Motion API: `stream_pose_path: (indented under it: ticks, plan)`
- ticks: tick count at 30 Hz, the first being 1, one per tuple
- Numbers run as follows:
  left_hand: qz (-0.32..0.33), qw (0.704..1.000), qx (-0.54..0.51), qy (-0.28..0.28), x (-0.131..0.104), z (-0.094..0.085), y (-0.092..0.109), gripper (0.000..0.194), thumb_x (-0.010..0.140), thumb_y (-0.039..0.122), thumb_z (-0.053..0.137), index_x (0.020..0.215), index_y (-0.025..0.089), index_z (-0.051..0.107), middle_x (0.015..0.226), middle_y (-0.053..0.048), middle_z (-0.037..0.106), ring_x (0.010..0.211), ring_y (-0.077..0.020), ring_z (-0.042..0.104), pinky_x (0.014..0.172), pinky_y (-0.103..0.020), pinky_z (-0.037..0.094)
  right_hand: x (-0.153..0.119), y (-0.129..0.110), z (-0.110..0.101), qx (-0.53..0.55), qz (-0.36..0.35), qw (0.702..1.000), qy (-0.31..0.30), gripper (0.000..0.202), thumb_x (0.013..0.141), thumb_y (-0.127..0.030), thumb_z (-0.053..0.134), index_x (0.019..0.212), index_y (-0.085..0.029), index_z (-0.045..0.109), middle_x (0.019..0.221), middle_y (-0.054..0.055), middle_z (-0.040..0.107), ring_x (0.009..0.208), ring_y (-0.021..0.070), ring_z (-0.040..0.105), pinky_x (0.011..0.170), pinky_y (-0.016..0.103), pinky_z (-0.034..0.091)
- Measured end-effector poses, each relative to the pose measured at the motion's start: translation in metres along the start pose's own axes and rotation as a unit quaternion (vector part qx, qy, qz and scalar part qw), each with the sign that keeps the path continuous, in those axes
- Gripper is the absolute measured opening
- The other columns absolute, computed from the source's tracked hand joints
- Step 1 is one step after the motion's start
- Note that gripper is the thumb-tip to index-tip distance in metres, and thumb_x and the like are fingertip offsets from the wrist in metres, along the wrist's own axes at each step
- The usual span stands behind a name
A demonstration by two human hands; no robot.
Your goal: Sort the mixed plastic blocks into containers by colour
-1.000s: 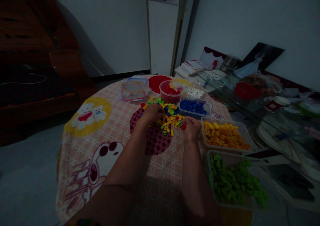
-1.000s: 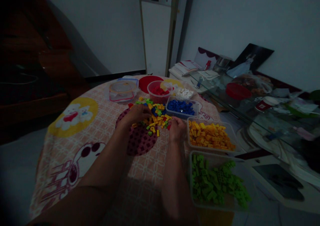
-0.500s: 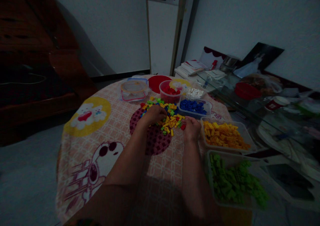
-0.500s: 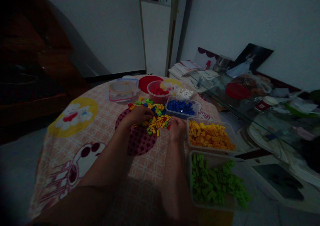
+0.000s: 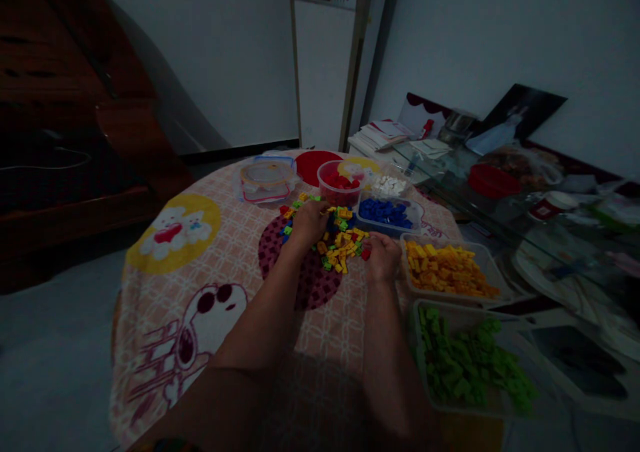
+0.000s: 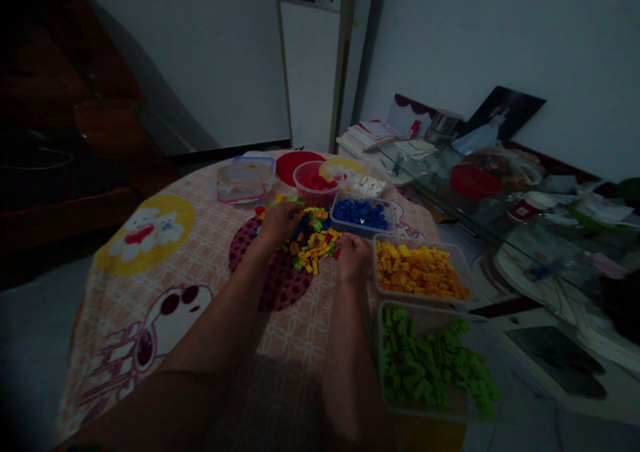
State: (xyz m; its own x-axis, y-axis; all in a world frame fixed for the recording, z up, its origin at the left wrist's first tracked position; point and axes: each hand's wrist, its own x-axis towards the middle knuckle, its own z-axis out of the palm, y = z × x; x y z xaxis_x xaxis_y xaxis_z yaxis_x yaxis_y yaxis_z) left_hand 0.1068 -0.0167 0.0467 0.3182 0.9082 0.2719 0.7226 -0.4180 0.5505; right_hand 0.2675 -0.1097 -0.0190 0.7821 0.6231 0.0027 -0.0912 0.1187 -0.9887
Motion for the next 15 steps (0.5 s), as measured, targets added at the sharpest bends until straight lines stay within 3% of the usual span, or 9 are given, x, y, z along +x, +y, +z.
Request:
stream_pose_path:
  ticks: [6, 12, 15]
  plan:
    - [-0.010, 0.998, 0.050, -0.036, -0.007, 0.012, 0.004, 0.034, 0.083, 0.016, 0.066, 0.116, 0.020, 0.072, 0.123, -0.014, 0.064, 0.114, -0.0310, 0.064, 0.099, -0.040, 0.050, 0.002, 0.003, 0.000, -0.008, 0.002, 1.000, 0.001, 0.023, 0.067, -0.032, 0.062, 0.080, -0.017, 0.074, 0.060, -0.001, 0.069, 0.057, 0.0161, 0.064, 0.055, 0.026, 0.051]
    - [-0.019, 0.999, 0.044, -0.026, -0.007, 0.013, 0.005, 0.023, 0.082, 0.017, 0.067, 0.105, 0.017, 0.073, 0.122, -0.015, 0.064, 0.109, -0.0304, 0.065, 0.094, -0.040, 0.051, 0.003, 0.004, 0.000, -0.010, -0.006, 1.000, 0.001, 0.022, 0.067, -0.032, 0.062, 0.079, -0.017, 0.074, 0.060, -0.001, 0.069, 0.057, 0.0158, 0.064, 0.057, 0.026, 0.051]
    - [-0.023, 1.000, -0.001, 0.003, -0.004, 0.011, 0.004, 0.017, 0.079, 0.018, 0.071, 0.095, 0.017, 0.073, 0.110, -0.014, 0.070, 0.103, -0.0292, 0.067, 0.093, -0.040, 0.051, 0.004, 0.006, -0.001, -0.006, -0.008, 1.000, -0.008, 0.023, 0.069, -0.033, 0.062, 0.081, -0.017, 0.073, 0.061, 0.000, 0.070, 0.058, 0.0155, 0.065, 0.058, 0.026, 0.051]
